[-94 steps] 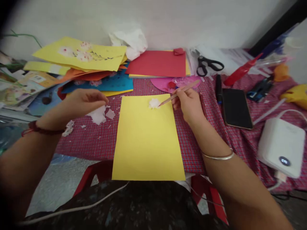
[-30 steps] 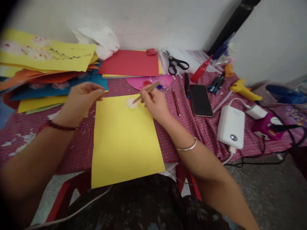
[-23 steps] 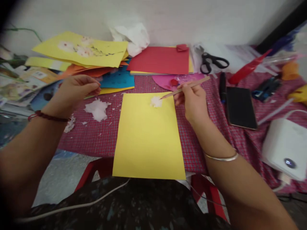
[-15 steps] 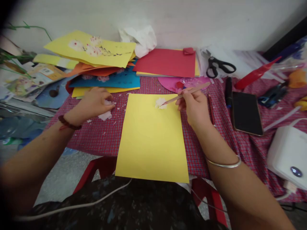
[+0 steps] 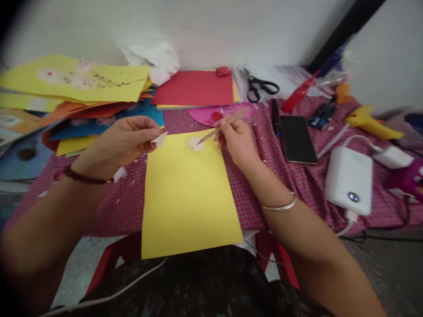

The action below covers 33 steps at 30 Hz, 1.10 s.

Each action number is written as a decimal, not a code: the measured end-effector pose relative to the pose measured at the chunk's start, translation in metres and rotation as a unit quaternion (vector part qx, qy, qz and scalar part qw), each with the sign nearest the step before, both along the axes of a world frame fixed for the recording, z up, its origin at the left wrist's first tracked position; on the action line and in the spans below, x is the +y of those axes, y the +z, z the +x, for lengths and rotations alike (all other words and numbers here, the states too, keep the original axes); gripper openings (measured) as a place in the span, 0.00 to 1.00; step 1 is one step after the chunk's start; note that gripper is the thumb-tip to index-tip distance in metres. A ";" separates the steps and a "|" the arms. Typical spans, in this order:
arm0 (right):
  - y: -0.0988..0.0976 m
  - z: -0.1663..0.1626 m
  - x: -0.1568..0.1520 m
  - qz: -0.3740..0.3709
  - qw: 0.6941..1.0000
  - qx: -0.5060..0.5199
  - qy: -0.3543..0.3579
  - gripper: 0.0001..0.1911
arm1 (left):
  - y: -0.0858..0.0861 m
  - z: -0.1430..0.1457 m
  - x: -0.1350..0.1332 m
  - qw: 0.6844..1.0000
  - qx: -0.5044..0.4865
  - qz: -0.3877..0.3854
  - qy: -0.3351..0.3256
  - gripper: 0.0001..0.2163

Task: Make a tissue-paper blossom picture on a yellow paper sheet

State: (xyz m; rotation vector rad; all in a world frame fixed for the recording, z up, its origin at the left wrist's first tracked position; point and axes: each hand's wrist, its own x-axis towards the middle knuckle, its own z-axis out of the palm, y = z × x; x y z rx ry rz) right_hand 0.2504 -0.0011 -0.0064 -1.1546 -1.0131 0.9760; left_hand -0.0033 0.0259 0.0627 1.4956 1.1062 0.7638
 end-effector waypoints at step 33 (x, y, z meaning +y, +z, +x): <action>0.006 0.000 -0.001 -0.004 1.000 -0.030 0.004 0.16 | -0.034 -0.006 -0.016 0.783 0.409 0.344 -0.319 0.18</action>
